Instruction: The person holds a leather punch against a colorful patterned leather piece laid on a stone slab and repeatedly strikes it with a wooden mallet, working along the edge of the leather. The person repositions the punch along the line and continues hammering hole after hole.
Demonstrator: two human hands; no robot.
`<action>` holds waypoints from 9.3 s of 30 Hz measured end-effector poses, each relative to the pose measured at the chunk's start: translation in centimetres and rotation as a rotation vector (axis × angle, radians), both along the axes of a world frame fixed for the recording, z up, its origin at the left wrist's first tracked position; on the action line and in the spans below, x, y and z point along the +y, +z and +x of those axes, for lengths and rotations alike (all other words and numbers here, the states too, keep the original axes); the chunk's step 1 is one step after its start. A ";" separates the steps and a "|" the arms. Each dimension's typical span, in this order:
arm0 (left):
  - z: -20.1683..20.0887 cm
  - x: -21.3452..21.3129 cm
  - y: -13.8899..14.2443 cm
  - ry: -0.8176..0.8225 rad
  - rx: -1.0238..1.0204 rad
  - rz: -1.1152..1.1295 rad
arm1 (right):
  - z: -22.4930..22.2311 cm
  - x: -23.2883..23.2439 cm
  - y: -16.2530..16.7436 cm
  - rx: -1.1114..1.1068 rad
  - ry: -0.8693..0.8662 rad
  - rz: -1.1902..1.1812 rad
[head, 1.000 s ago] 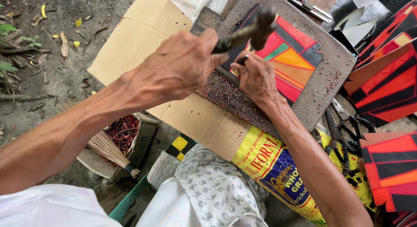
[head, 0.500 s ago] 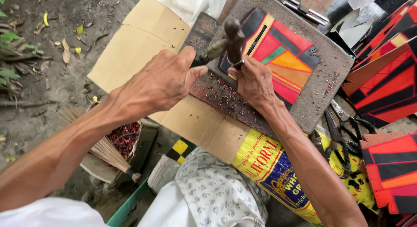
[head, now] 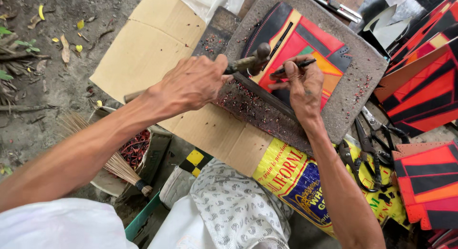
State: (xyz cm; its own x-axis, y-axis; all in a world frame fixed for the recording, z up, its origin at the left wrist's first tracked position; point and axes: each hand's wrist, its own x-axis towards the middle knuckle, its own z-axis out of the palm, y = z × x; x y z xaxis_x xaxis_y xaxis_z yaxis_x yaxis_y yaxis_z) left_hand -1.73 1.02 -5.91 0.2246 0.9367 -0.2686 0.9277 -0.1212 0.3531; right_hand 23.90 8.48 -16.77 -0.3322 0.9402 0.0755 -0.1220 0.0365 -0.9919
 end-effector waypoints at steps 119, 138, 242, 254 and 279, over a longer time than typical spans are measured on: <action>3.0 -0.6 5.8 -0.063 -0.205 0.202 | -1.1 -0.6 0.6 -0.715 0.073 0.678; 0.8 -1.2 4.1 0.014 -0.208 0.157 | -1.1 -0.7 -0.3 -0.613 0.075 0.685; 4.8 -0.2 6.9 -0.076 -0.254 0.120 | 1.1 -0.9 0.1 -0.656 0.088 0.637; 5.0 0.6 7.7 -0.044 -0.374 0.150 | 0.7 -0.7 -0.6 -0.823 0.092 0.561; -2.1 4.1 -6.9 0.373 -0.476 0.354 | 4.8 -0.3 0.9 -0.280 -0.283 0.067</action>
